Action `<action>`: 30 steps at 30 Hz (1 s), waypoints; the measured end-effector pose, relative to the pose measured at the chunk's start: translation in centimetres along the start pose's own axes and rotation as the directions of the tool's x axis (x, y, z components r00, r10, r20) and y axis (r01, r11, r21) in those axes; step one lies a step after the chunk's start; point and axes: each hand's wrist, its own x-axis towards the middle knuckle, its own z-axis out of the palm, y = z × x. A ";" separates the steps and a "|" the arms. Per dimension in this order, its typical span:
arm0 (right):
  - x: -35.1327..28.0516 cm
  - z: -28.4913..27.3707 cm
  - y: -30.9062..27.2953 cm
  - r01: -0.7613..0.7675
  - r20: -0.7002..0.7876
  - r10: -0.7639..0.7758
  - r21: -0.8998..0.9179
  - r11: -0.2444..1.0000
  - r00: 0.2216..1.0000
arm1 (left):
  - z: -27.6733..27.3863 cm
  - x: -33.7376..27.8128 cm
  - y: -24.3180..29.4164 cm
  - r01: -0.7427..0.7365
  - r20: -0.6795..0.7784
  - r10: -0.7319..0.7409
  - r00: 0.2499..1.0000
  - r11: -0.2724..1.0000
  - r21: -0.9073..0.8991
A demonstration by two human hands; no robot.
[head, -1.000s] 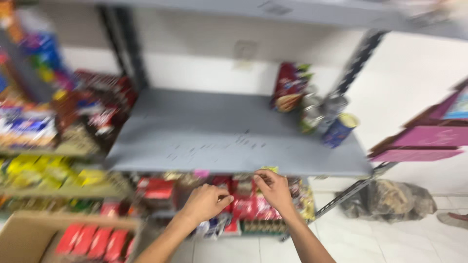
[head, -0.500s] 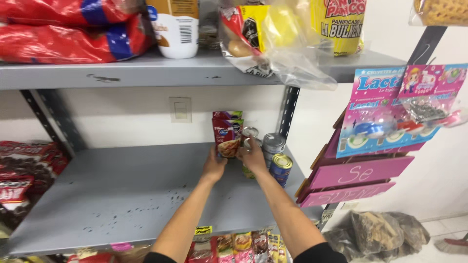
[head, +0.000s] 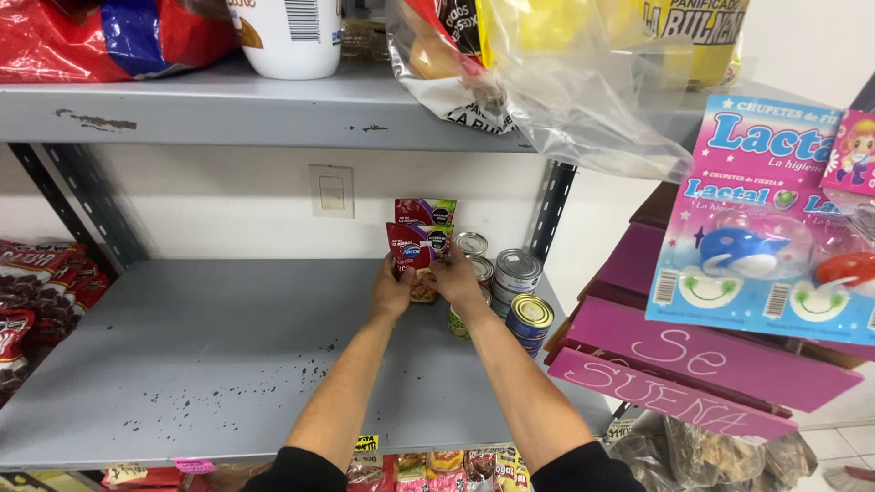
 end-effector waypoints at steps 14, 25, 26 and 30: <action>-4.2 3.7 8.2 0.295 0.111 -0.299 0.051 0.954 0.948 | -11.6 -16.7 -2.5 -0.257 -0.165 0.215 0.963 0.918 -0.302; -30.1 29.8 0.3 0.388 0.693 -0.110 -0.259 0.884 0.713 | -31.6 -40.9 -9.6 -0.191 -0.693 0.293 0.659 0.956 0.223; -31.1 32.1 0.2 0.431 0.745 -0.086 -0.284 0.856 0.662 | -33.4 -42.1 -10.7 -0.145 -0.715 0.324 0.619 0.942 0.302; -36.2 41.6 -0.4 0.505 0.882 -0.073 -0.197 0.840 0.465 | -40.2 -47.2 -16.5 -0.007 -0.749 0.360 0.556 0.903 0.429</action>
